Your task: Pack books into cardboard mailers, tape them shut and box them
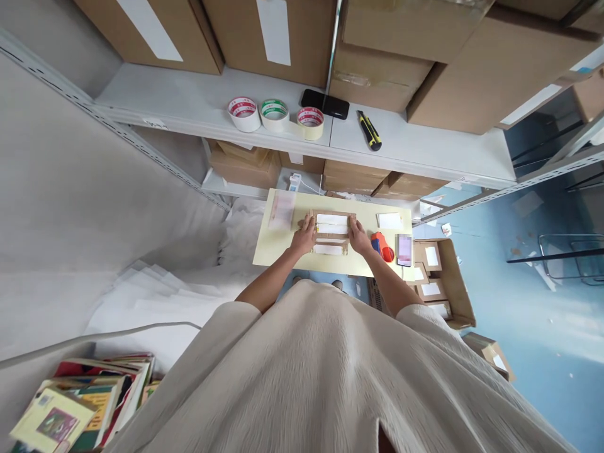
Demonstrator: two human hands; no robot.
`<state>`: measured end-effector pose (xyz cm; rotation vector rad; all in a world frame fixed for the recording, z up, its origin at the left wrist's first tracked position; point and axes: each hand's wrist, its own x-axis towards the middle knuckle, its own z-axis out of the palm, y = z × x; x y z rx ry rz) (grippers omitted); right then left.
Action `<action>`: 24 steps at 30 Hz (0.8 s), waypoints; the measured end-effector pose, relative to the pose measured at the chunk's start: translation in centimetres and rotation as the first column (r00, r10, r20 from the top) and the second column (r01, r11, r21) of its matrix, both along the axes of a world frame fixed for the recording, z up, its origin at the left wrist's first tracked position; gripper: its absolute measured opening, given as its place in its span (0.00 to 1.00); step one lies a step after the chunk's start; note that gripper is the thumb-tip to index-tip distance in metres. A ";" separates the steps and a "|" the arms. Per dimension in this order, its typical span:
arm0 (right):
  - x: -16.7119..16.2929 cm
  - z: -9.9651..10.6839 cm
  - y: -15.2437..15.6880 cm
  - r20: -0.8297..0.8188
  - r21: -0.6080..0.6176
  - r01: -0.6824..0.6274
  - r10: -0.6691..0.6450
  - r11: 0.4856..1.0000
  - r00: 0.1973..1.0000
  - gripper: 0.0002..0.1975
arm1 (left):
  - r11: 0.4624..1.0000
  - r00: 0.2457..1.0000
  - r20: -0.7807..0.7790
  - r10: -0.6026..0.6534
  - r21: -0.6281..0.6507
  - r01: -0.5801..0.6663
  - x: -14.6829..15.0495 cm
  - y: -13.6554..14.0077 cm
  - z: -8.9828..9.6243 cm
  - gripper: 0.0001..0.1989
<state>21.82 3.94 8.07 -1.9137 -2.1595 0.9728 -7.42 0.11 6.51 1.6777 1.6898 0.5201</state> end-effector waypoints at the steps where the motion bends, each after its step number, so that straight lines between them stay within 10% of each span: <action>1: 0.0 -0.2 -0.2 0.013 -0.008 0.003 -0.003 1.000 1.000 0.41 | 1.000 1.000 -0.029 -0.001 0.005 0.001 0.1 -0.1 0.4 0.37; 13: 2.0 0.1 -1.9 -0.113 0.117 0.072 -0.059 0.991 0.992 0.39 | 0.990 0.991 -0.046 -0.124 0.059 0.127 6.5 -1.3 3.5 0.33; 19: 8.7 -1.7 -6.5 0.070 0.101 0.507 -0.514 0.856 0.855 0.26 | 0.990 0.991 -0.065 -0.116 0.076 0.120 6.6 -1.1 2.9 0.33; 24: 11.1 -3.6 -7.2 0.169 -0.028 0.537 -0.526 0.843 0.834 0.18 | 0.991 0.991 -0.082 -0.107 0.068 0.112 6.6 -1.0 2.6 0.33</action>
